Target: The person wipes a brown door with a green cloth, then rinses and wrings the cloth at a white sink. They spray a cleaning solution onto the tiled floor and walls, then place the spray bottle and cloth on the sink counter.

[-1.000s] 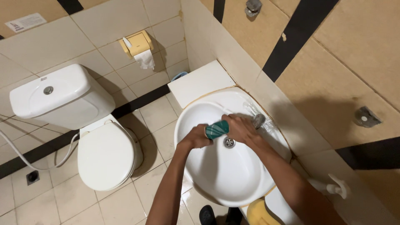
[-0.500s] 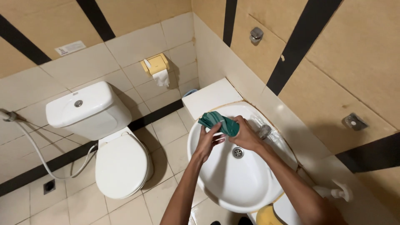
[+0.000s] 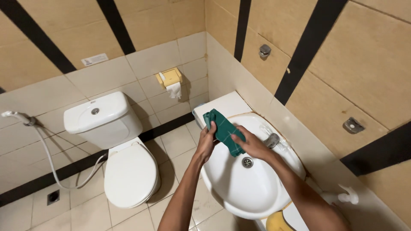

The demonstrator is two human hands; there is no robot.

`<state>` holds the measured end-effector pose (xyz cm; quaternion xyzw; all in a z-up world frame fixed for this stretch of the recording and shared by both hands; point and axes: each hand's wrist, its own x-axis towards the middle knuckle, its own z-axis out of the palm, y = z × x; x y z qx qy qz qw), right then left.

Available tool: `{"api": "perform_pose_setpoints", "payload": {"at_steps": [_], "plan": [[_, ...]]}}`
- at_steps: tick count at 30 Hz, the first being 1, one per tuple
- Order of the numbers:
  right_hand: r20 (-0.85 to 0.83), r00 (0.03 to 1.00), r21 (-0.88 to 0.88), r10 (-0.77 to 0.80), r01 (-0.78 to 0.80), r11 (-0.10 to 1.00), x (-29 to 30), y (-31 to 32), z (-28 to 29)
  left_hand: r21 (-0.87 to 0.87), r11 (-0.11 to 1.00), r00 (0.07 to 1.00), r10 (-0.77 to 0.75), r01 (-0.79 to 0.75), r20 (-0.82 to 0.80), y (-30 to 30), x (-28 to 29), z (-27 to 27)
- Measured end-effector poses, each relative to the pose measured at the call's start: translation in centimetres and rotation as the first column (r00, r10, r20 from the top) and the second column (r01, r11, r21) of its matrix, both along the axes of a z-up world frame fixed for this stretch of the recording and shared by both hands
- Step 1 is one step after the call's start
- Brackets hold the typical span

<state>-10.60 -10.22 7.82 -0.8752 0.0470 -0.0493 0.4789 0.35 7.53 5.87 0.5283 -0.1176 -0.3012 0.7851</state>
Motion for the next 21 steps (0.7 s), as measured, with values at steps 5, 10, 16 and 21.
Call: {"api": "perform_pose_setpoints", "payload": {"at_steps": [5, 10, 16, 21], "plan": [[-0.073, 0.995, 0.271, 0.068, -0.046, 0.962, 1.4, -0.7, -2.9, -0.054, 0.997, 0.996, 0.058, -0.063, -0.074, 1.6, -2.7, 3.9], [0.086, 0.994, -0.019, -0.073, 0.074, 0.997, -0.2, 2.3, 0.0, -0.086, 0.979, 0.982, 0.182, -0.185, -0.044, 0.9, -3.5, 2.4], [0.277, 0.957, -0.219, 0.081, -0.019, 0.976, -2.4, 5.4, 4.1, -0.009, 0.952, 0.936, 0.303, -0.306, 0.179, 0.1, -5.0, 1.2], [0.424, 0.904, -0.213, 0.058, 0.037, 0.976, -3.2, 4.5, 2.8, 0.081, 0.922, 0.921, 0.368, -0.38, 0.127, 0.0, -7.8, 4.4]]}}
